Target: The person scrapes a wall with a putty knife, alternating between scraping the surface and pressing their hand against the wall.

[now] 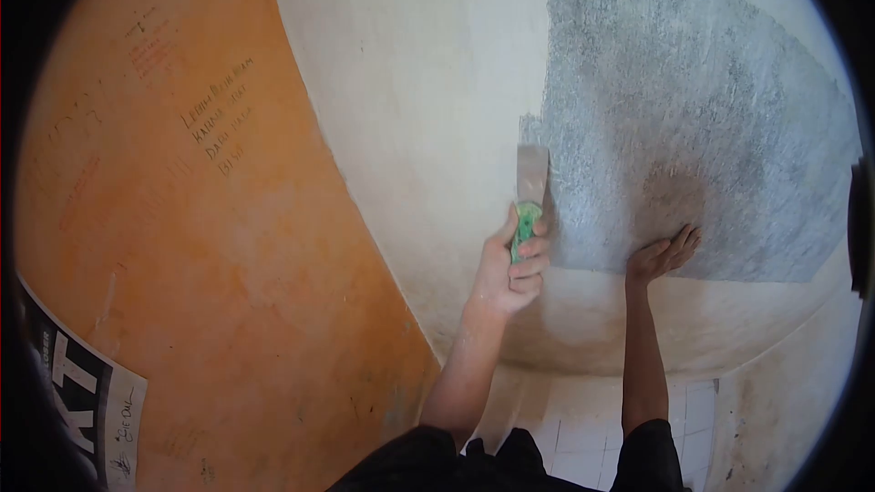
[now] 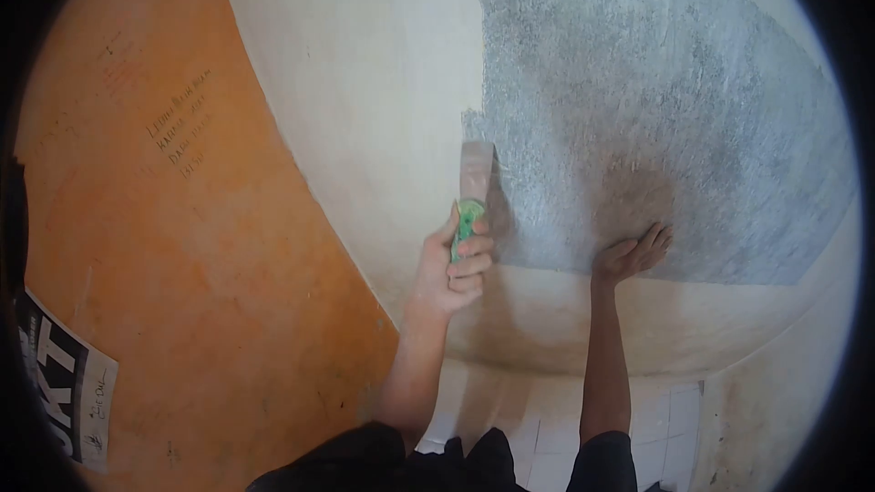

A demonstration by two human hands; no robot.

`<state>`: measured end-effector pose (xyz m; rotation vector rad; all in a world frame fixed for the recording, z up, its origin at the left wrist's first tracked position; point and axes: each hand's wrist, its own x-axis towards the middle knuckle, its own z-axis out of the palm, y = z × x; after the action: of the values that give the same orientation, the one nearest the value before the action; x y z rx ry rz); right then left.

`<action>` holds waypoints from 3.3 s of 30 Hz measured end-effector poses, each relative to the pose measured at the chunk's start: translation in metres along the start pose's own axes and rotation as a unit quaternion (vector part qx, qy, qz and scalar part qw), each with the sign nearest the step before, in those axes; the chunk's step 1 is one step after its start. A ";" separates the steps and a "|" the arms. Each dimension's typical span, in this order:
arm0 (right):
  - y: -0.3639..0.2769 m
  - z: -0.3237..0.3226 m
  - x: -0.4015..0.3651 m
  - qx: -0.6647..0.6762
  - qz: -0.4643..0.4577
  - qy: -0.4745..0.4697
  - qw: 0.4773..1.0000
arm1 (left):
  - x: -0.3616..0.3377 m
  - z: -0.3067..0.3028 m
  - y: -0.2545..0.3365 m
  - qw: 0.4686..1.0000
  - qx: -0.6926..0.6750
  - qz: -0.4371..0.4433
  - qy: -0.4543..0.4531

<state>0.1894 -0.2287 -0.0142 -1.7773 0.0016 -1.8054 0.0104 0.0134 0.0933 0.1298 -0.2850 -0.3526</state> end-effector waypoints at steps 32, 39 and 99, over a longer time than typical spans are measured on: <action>0.001 0.003 -0.003 0.002 -0.005 0.000 1.000 | 0.006 -0.002 0.006 0.999 -0.003 -0.029 -0.031; 0.001 -0.001 -0.006 0.004 0.000 -0.007 1.000 | 0.000 -0.006 0.003 0.997 -0.010 -0.045 -0.060; 0.002 0.001 -0.002 0.002 0.001 -0.005 1.000 | 0.031 0.059 0.009 0.983 0.159 0.084 0.020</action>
<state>0.1908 -0.2292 -0.0171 -1.7835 -0.0045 -1.7929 0.0238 0.0066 0.1587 0.4237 -0.3087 -0.1335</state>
